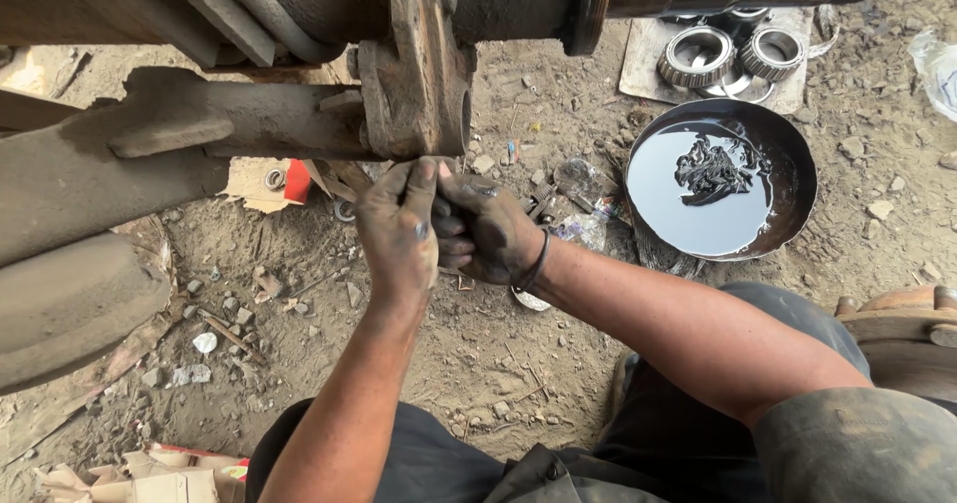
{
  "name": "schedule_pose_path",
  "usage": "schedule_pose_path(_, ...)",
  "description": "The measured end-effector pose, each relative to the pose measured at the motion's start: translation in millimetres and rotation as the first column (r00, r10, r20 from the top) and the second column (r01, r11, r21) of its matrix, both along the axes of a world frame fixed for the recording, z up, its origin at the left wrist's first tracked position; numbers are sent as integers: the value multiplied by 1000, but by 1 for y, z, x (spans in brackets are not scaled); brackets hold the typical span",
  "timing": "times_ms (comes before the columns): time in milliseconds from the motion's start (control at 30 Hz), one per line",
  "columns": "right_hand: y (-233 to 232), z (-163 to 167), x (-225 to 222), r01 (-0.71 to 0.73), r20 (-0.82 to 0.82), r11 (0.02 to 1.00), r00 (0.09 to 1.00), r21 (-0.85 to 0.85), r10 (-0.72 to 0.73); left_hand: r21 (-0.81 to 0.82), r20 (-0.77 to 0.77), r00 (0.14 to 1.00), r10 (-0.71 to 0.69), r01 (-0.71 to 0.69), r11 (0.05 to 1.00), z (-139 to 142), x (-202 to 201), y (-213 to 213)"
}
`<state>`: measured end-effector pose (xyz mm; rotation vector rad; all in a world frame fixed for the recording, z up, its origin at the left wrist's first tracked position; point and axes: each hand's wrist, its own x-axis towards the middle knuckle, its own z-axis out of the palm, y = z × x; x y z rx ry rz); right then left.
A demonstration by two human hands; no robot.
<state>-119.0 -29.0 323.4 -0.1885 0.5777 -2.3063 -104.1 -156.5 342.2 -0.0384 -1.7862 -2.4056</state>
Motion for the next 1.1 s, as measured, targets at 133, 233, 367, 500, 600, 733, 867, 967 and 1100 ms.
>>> schedule_pose_path(133, -3, 4, 0, 8, 23, 1000, 1000, -13, -8, -119, -6, 999, 38, -39, 992, 3, -1, 0)
schedule_pose_path(233, -4, 4, 3, 26, 90, 1000, 996, 7, -26, -8, -41, 998, -43, 43, 999, 2, -2, 1)
schedule_pose_path(367, -5, 3, 2, 46, 130, 994, 990, 103, -59, 18, 67, 998, 0, -2, 1000, 1, -3, 1)
schedule_pose_path(500, -5, 3, -3, 31, 151, 988, 987, 153, -54, 43, 64, 998, 10, -13, 999, 5, -6, 4)
schedule_pose_path(600, -3, 5, -5, 43, 60, 985, 997, 166, -54, 74, -62, 997, -35, 40, 996, 8, -4, 3)
schedule_pose_path(733, 0, 7, -5, 47, 39, 986, 998, 160, -54, 21, 111, 992, 56, -59, 998, 10, -1, 7)
schedule_pose_path(867, 2, 6, -5, 30, 44, 988, 998, 149, -37, 36, -63, 998, 3, -1, 999, 11, -3, 9)
schedule_pose_path(967, 2, 4, -5, 10, 24, 996, 1000, 86, -12, 24, 27, 999, 22, -22, 999, 9, 2, 5)
schedule_pose_path(1100, 0, 5, -6, -4, 108, 994, 994, 110, -8, 83, -4, 1000, 27, -26, 996, 4, -4, 5)
